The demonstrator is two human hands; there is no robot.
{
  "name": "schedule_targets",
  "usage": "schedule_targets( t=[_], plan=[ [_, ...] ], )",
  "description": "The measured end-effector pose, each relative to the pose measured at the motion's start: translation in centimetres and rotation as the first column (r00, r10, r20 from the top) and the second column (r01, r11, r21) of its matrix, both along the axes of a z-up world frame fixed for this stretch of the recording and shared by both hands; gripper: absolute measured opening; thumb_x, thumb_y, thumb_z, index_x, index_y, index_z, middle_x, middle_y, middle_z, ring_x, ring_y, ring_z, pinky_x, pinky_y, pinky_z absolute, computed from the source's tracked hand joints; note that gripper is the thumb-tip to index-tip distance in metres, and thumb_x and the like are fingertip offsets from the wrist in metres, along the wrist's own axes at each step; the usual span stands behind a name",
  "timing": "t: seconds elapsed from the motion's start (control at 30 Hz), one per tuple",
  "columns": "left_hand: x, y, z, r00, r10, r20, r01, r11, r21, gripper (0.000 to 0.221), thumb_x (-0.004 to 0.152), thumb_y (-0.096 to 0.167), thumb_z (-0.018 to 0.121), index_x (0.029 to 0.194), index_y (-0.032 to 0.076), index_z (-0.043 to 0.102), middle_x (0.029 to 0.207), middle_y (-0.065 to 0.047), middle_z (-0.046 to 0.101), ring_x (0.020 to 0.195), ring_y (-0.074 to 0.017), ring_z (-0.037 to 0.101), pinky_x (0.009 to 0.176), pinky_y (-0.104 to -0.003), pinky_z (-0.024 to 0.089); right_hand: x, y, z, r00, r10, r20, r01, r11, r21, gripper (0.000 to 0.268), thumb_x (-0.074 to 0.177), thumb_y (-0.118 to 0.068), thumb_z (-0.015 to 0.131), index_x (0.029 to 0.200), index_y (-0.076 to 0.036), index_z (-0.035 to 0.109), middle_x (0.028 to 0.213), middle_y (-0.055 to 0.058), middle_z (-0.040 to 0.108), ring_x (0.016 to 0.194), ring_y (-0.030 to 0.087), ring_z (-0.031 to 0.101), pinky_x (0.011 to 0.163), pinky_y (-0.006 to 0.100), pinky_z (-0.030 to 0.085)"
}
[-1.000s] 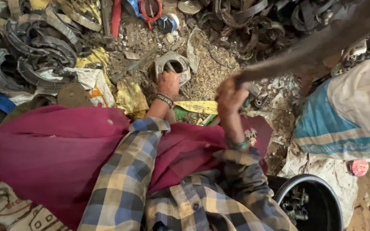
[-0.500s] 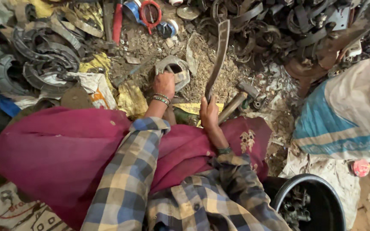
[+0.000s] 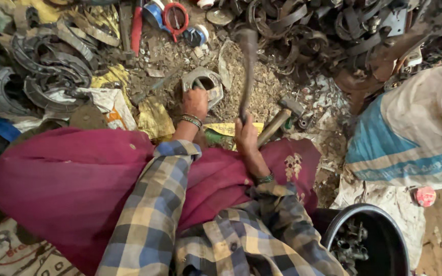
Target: The person sits on the ground and uses a hammer and a curved metal tool to break apart metal parts placed on a metal block. The broken pieces are collected in a nearby black bucket.
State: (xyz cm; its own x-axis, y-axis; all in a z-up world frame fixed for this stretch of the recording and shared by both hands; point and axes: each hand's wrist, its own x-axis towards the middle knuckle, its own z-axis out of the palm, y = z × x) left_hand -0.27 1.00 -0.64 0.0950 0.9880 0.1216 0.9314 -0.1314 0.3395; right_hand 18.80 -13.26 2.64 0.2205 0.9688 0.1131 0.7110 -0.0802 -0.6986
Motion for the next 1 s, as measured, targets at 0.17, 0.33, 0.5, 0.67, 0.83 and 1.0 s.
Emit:
schedule_targets(
  t=[0.17, 0.33, 0.5, 0.67, 0.83, 1.0],
  plan=[
    [-0.3, 0.0, -0.2, 0.996, -0.078, -0.035, 0.08, 0.995, 0.051, 0.019, 0.087, 0.013, 0.063, 0.077, 0.008, 0.078, 0.077, -0.019, 0.073, 0.073, -0.0362, 0.074, 0.065, -0.048, 0.059, -0.3, 0.9, -2.0, 0.998, 0.06, -0.026, -0.06, 0.998, -0.002, 0.035, 0.105, -0.035, 0.053, 0.115, -0.002, 0.053, 0.082, 0.029, 0.065, 0.075, 0.051, 0.063, 0.065, 0.06, 0.049],
    [0.3, -0.3, 0.3, 0.985, -0.115, -0.127, 0.115, 0.993, -0.004, 0.019, 0.088, 0.016, 0.065, 0.075, 0.011, 0.078, 0.074, -0.016, 0.073, 0.073, -0.0327, 0.074, 0.068, -0.048, 0.059, -0.3, 1.3, -1.7, 0.962, 0.156, 0.223, -0.104, 0.969, -0.226, 0.037, 0.102, -0.037, 0.061, 0.112, -0.002, 0.052, 0.079, 0.031, 0.067, 0.078, 0.054, 0.064, 0.066, 0.062, 0.049],
    [0.5, -0.9, -2.2, 0.988, -0.134, -0.075, 0.142, 0.983, 0.112, 0.017, 0.085, 0.015, 0.064, 0.074, 0.013, 0.076, 0.073, -0.016, 0.072, 0.07, -0.0348, 0.073, 0.062, -0.049, 0.058, 0.2, 0.0, -1.0, 0.999, -0.03, 0.044, 0.028, 0.999, 0.038, 0.033, 0.102, -0.033, 0.056, 0.113, -0.003, 0.05, 0.079, 0.029, 0.066, 0.072, 0.052, 0.065, 0.06, 0.061, 0.048],
    [1.0, 0.4, -3.3, 0.991, -0.107, -0.084, 0.111, 0.993, 0.048, 0.022, 0.091, 0.017, 0.062, 0.076, 0.011, 0.076, 0.073, -0.016, 0.072, 0.069, -0.0342, 0.072, 0.063, -0.049, 0.058, 0.0, 1.3, -2.2, 0.985, 0.116, 0.127, -0.102, 0.988, -0.112, 0.027, 0.105, -0.027, 0.056, 0.113, -0.002, 0.05, 0.08, 0.03, 0.066, 0.076, 0.052, 0.064, 0.06, 0.06, 0.046],
    [0.6, 2.6, -2.5, 0.988, 0.091, 0.126, -0.114, 0.975, 0.19, 0.022, 0.08, 0.026, 0.065, 0.068, 0.011, 0.076, 0.068, -0.016, 0.072, 0.066, -0.0339, 0.072, 0.061, -0.047, 0.058, -0.2, 3.2, -1.0, 0.983, 0.059, 0.173, -0.038, 0.992, -0.124, 0.033, 0.103, -0.03, 0.059, 0.115, -0.001, 0.049, 0.077, 0.031, 0.065, 0.072, 0.053, 0.063, 0.059, 0.061, 0.046],
    [0.5, 1.1, -4.0, 0.986, -0.151, -0.074, 0.157, 0.984, 0.082, 0.023, 0.088, 0.019, 0.062, 0.074, 0.011, 0.077, 0.074, -0.019, 0.072, 0.07, -0.0349, 0.073, 0.065, -0.049, 0.058, 0.4, 1.2, -1.5, 0.999, -0.02, -0.04, 0.026, 0.988, 0.154, 0.033, 0.105, -0.032, 0.055, 0.115, -0.001, 0.049, 0.078, 0.029, 0.064, 0.069, 0.049, 0.064, 0.06, 0.056, 0.048]
  ],
)
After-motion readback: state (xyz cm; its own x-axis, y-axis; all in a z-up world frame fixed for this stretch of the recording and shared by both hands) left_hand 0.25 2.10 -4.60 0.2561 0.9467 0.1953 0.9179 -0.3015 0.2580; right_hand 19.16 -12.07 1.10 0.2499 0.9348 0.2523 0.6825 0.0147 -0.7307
